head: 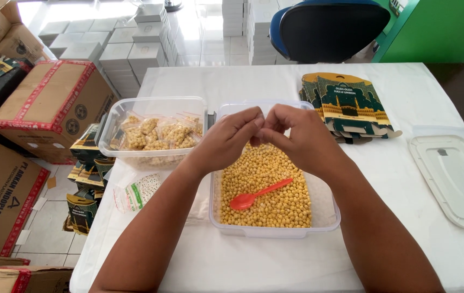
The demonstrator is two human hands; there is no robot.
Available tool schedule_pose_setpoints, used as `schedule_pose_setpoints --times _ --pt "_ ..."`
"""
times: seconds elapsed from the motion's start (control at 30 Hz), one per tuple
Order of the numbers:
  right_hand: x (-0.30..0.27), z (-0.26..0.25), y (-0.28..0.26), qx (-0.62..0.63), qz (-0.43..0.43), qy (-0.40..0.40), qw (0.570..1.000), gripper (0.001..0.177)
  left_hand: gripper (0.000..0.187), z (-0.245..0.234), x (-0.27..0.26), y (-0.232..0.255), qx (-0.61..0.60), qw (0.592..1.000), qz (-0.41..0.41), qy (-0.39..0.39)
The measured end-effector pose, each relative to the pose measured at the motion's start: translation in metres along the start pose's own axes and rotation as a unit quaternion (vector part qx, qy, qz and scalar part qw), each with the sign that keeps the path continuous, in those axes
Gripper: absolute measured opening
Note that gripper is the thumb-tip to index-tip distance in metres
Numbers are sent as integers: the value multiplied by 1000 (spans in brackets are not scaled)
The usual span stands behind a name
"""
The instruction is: Packaging small yellow beads into plastic bags using a spoon and adding desiccant packets
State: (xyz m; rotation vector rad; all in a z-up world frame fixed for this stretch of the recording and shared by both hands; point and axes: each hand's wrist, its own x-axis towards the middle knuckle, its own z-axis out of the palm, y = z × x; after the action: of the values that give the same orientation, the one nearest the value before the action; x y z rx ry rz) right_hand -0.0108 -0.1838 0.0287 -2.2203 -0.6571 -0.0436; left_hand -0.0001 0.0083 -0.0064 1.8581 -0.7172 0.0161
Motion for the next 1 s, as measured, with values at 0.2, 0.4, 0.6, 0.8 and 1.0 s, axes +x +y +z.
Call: schedule_pose_setpoints --times 0.2,0.4,0.6,0.8,1.0 --pt "2 -2 0 17 -31 32 999 16 26 1 2 -4 49 998 41 29" --pt "3 6 14 -35 -36 34 998 17 17 13 0 -1 272 957 69 70" --pt "0 4 7 -91 -11 40 995 19 17 12 -2 1 352 932 67 56" --pt "-2 8 2 -104 -7 39 994 18 21 15 -3 -1 351 930 83 75" --pt "0 1 11 -19 -1 88 996 26 44 11 -4 15 352 910 188 111"
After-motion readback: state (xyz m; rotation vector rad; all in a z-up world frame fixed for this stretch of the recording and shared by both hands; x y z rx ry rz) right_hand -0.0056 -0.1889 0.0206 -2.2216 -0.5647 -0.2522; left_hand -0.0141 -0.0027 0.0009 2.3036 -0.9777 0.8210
